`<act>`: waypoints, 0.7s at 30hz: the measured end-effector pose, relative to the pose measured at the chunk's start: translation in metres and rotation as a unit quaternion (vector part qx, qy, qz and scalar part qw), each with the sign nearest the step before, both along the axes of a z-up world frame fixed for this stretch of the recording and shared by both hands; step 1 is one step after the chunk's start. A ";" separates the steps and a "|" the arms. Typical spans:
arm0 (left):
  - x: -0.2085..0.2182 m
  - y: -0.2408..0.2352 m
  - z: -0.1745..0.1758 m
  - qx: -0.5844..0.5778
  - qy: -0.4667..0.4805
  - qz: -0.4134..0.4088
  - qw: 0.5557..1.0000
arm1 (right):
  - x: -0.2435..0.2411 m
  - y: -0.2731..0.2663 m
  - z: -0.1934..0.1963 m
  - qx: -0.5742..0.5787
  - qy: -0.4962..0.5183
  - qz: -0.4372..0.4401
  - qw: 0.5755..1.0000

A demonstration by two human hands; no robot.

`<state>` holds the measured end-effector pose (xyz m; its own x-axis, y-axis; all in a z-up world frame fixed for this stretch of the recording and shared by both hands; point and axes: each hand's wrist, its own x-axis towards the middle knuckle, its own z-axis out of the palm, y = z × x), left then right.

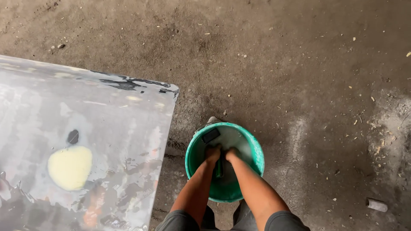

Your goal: The person scrubs a large, flat, gray surface using a green sponge and a yellow cloth. They repeatedly wipe the surface, occasionally dipping the cleaning tools into a green bucket of water to rinse them before resuming the scrubbing process.

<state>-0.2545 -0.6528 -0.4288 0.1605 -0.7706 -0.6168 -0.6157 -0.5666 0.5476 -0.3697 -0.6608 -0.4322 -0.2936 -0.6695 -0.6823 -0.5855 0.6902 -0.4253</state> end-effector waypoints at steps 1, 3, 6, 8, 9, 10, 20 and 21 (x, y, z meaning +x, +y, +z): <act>0.002 -0.003 0.016 0.080 0.030 0.061 0.994 | -0.002 -0.002 0.011 0.024 -0.008 -0.010 1.000; 0.009 -0.009 0.033 0.073 0.049 0.096 0.991 | -0.012 -0.004 0.002 0.067 -0.027 -0.024 0.997; 0.015 0.005 -0.016 -0.021 0.065 0.026 0.997 | -0.006 0.010 0.084 0.022 -0.135 -0.115 0.984; 0.017 0.016 -0.034 -0.113 0.056 -0.069 0.990 | -0.010 0.027 0.174 -0.045 -0.233 -0.188 0.953; 0.017 0.019 -0.022 -0.049 0.177 0.027 0.983 | -0.014 0.037 0.219 -0.058 -0.338 -0.194 0.919; 0.019 0.014 -0.012 0.013 0.293 0.117 0.949 | -0.017 0.041 0.263 -0.075 -0.440 -0.200 0.872; 0.001 0.046 0.053 0.036 0.274 0.244 0.930 | 0.002 0.031 0.132 -0.279 -0.137 -0.143 0.940; -0.001 0.052 0.048 0.048 0.339 0.295 0.892 | 0.000 0.020 0.123 -0.246 -0.067 -0.112 0.960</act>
